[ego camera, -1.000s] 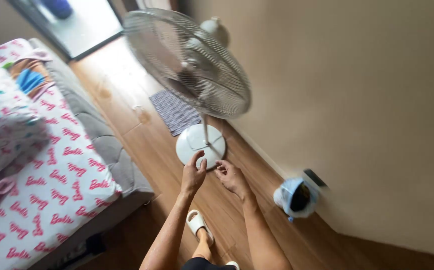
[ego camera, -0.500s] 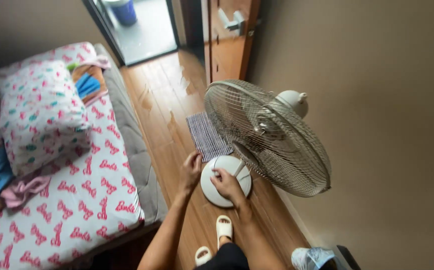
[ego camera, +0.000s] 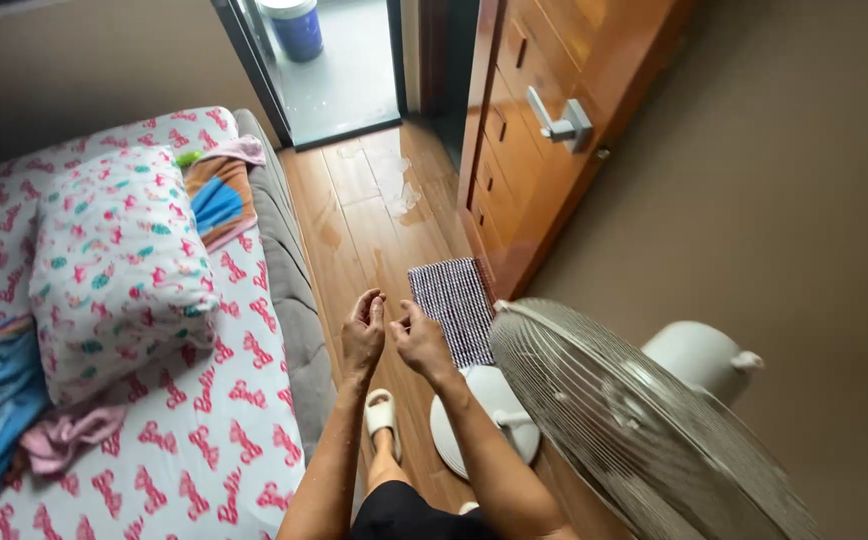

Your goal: Cleaning the bathroom floor with a mop and organizing cleaning supplies.

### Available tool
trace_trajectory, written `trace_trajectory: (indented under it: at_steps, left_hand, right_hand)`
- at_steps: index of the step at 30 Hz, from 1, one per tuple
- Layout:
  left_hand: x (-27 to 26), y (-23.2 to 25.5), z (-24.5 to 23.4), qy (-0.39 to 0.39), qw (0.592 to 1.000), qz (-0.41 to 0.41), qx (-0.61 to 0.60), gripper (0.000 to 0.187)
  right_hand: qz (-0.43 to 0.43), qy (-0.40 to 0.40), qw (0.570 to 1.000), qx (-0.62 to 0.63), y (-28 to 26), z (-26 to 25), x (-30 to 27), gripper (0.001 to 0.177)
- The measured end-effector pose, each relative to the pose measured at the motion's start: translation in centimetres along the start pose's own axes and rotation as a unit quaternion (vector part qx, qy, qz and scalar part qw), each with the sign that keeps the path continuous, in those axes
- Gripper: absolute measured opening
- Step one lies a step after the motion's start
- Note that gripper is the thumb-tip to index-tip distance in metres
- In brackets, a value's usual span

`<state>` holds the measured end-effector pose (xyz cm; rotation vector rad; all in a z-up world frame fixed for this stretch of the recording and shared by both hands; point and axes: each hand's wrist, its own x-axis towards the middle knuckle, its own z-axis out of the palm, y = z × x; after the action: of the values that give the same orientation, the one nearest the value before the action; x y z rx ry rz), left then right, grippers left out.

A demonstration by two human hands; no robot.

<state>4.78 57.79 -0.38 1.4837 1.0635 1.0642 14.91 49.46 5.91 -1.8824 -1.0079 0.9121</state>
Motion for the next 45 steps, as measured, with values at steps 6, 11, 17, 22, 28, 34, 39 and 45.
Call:
trace_trajectory:
  at_steps: [6, 11, 17, 22, 28, 34, 39, 45]
  left_hand:
    - [15.3, 1.1, -3.7, -0.019, 0.999, -0.028, 0.028, 0.035]
    - [27.4, 0.1, -5.3, -0.039, 0.999, 0.012, -0.022, 0.036]
    - [33.4, 2.5, -6.3, -0.034, 0.999, 0.022, -0.029, 0.037]
    - [36.2, 1.9, -7.5, -0.026, 0.999, 0.020, -0.038, 0.037]
    - [40.1, 1.6, -8.8, -0.017, 0.999, 0.038, -0.020, 0.035]
    - [44.2, 1.3, -7.9, -0.014, 0.997, 0.050, -0.050, 0.036]
    - [50.9, -0.6, -2.9, -0.032, 0.999, 0.033, -0.020, 0.036]
    - [62.7, 0.4, 5.5, -0.041, 0.999, -0.016, -0.016, 0.036]
  right_hand:
    - [-0.024, 0.117, 0.993, 0.020, -2.2, 1.6, 15.9, 0.047]
    - [0.006, 0.146, 0.988, 0.041, -7.6, -0.2, 23.9, 0.047]
    - [-0.006, 0.173, 0.985, 0.026, -11.5, -0.9, 29.5, 0.043]
    - [-0.023, 0.160, 0.986, 0.036, -12.7, 0.8, 32.7, 0.041]
    - [-0.031, 0.131, 0.991, 0.005, -15.0, 1.8, 36.9, 0.040]
    - [-0.033, 0.101, 0.994, 0.020, -17.3, 0.8, 41.0, 0.042]
    - [-0.026, 0.131, 0.991, 0.029, -13.9, -2.3, 49.1, 0.042]
    - [-0.040, 0.170, 0.984, 0.038, -11.9, -8.8, 62.5, 0.037]
